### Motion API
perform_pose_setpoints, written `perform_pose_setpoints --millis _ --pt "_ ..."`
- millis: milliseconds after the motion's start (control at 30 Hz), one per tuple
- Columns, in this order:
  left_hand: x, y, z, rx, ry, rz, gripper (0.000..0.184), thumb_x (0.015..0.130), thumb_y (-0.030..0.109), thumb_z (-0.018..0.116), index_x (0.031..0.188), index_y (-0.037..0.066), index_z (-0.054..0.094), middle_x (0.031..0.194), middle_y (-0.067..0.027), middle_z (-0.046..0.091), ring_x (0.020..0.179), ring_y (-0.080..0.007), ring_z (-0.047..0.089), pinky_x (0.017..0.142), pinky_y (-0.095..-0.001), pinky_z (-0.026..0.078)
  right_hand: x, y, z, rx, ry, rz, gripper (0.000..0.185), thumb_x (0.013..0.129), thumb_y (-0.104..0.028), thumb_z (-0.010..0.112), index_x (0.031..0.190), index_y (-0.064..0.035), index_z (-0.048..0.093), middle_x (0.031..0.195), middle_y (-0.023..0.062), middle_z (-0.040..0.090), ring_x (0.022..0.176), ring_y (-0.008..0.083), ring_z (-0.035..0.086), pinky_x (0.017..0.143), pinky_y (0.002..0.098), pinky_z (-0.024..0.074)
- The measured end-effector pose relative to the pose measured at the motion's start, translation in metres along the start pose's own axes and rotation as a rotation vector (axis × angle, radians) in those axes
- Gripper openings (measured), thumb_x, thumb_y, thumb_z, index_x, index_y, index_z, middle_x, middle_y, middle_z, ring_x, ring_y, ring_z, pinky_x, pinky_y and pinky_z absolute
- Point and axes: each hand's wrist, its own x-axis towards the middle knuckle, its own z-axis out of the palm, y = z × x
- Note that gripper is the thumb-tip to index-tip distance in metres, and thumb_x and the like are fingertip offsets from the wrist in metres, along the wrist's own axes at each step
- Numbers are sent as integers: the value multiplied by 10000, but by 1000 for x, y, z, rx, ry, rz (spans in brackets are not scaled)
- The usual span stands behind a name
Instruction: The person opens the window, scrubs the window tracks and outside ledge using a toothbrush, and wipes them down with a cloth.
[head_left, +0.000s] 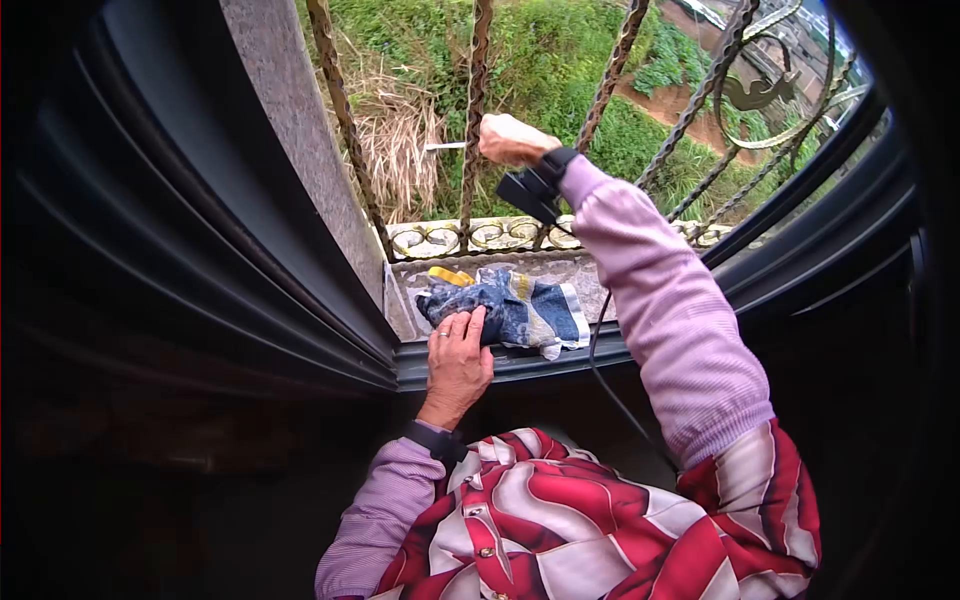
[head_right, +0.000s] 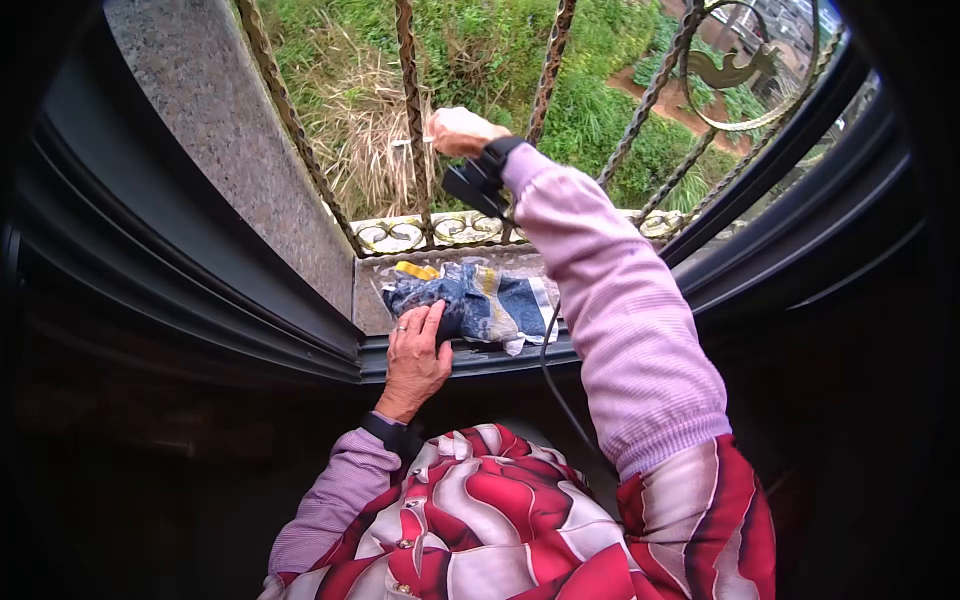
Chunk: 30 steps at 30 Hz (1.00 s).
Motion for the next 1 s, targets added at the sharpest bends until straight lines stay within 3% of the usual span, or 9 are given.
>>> perform_pose_setpoints --millis 67,167,300,433,500,567,667,867,1000 --pt "-4 -2 2 19 1 16 606 713 154 628 1288 51 467 1176 -129 498 1141 -308 459 959 -441 365 -32 9 14 211 200 -67 118 864 -84 482 875 -13 576 668 119 568 626 241 596 571 355 475" --pt "-2 -2 3 48 -22 30 642 704 177 641 1303 42 450 1189 -138 482 1138 -307 450 933 -444 360 -118 -84 -28 -231 132 278 169 921 -37 433 1052 29 517 698 113 561 632 225 590 575 283 476" --pt "-4 -3 2 58 -28 37 625 727 175 622 1305 26 437 1210 -156 468 1151 -330 436 955 -455 355 -230 -121 6 -208 572 182 155 884 -32 497 1018 -21 574 675 170 596 609 359 598 535 429 468" --pt "-3 0 4 112 -28 43 623 736 192 616 1302 9 431 1212 -169 464 1151 -330 434 958 -459 346 -289 -116 59 -129 312 491 211 895 -68 529 1065 22 615 802 189 637 702 331 629 650 379 502" --pt "-2 -3 6 122 -30 65 612 756 238 583 1303 11 431 1198 -157 474 1140 -316 442 934 -464 347 -295 -83 93 -365 384 312 178 862 -42 533 996 -13 646 626 156 587 560 333 594 504 408 471" --pt "-3 -4 4 97 -35 69 605 758 235 578 1301 11 431 1194 -159 476 1141 -317 442 938 -463 346 -291 -72 108 -454 291 319 198 846 -37 543 1019 -6 636 663 150 601 608 323 610 545 387 486" --pt "-3 -3 2 5 -23 38 600 743 176 606 1298 28 428 1202 -161 481 1160 -323 440 982 -456 334 -287 -88 89 -252 347 354 232 874 -48 509 1075 6 613 937 182 649 851 308 629 732 362 496" --pt "4 14 -20 -43 120 89 486 726 70 635 1195 24 519 1154 -155 490 1146 -315 455 987 -462 326 -291 -123 60 83 615 428 240 862 -9 518 1093 28 573 886 210 632 818 384 613 736 397 497" --pt "37 64 -18 -624 74 -39 306 874 77 605 1140 -57 537 900 -167 619 819 -260 610 764 -365 484 -278 -150 92 565 808 659 166 919 -71 546 1054 25 557 802 124 638 706 156 606 637 290 491"
